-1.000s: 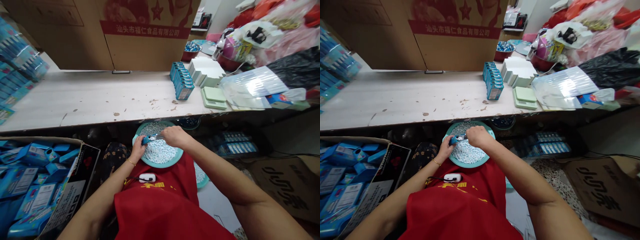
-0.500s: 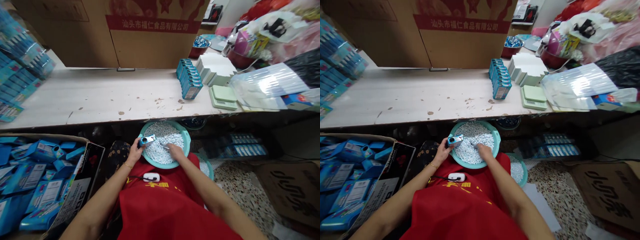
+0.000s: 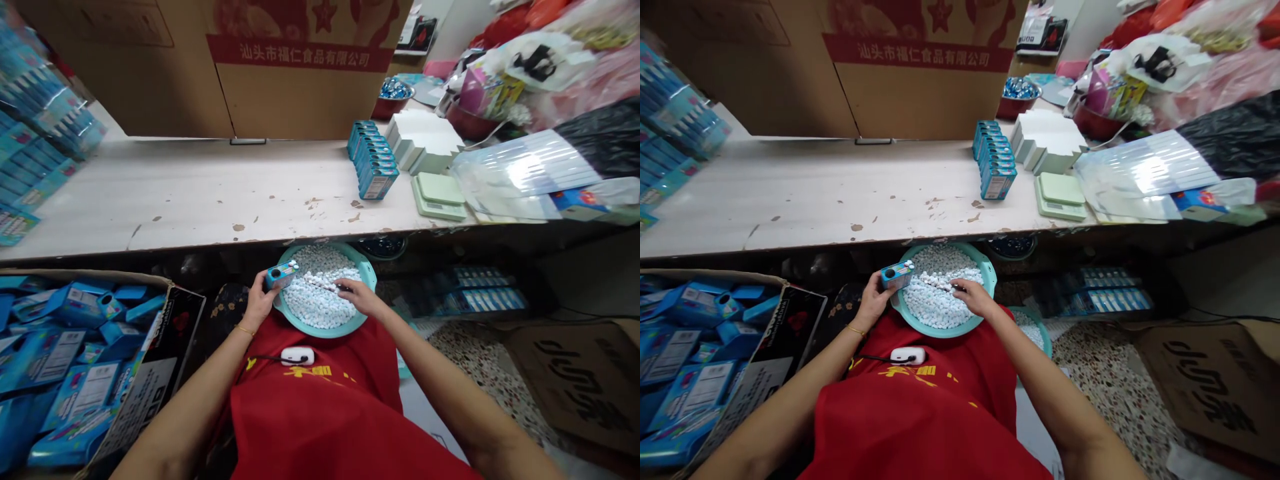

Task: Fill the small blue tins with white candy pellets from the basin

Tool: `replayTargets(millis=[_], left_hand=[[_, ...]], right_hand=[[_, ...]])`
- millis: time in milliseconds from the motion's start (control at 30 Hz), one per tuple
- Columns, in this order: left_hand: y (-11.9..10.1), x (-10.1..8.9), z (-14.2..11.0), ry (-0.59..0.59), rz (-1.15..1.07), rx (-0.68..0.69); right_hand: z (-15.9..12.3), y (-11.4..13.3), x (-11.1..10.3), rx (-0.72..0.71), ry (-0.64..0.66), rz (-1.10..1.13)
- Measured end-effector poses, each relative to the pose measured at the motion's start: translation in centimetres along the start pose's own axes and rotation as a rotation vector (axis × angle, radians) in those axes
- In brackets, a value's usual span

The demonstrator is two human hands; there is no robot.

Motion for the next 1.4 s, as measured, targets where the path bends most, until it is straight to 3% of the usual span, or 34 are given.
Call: replayTargets(millis=[133,233,433,633,833,1133,1400], left_hand=[[-0.8,1.7,-0.2,0.055,0.081,0.009],[-1.2,2.8,-0.3,0.076,0.133,0.037],[-1.3,3.8,-0.9,0.118,0.171,0.125],[-1.4,4.0,-1.0,0.098,0.182,0.132],[-0.4,3.4,-0.9,0.061,0.131,0.094],[-0.3,3.4,-1.3,0.064,-0.145,0.009],[-0.3,5.0,-0.7,0.040,-0.291,-0.060]], right_hand=[[-1.0,4.1,-3.2,-0.094,0.033,-0.097],[-1.0,7.1,-4.4,-0.087,0.079,-0.351],[-0.9,12.4,-4.5,0.035,0.175,-0.855],[-0.5,15.8,-3.9,0.056,0.212,-0.937],[-1.3,15.4,-4.8,0.023,0.153,-0.930],[-3.4,10.1,-8.3,0.002,-0.043,-0.738],[-4.3,8.7,-7.9,-0.010,-0.126,-0.665]])
Point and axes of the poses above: each hand's wrist, its own z-axis towards the middle knuckle, its own x-axis out of the palm, y = z × x, the point moved 1 cm from there along z, towards the middle knuckle, and after that the axes turned 2 degrees about x, right-handed, at the moved point
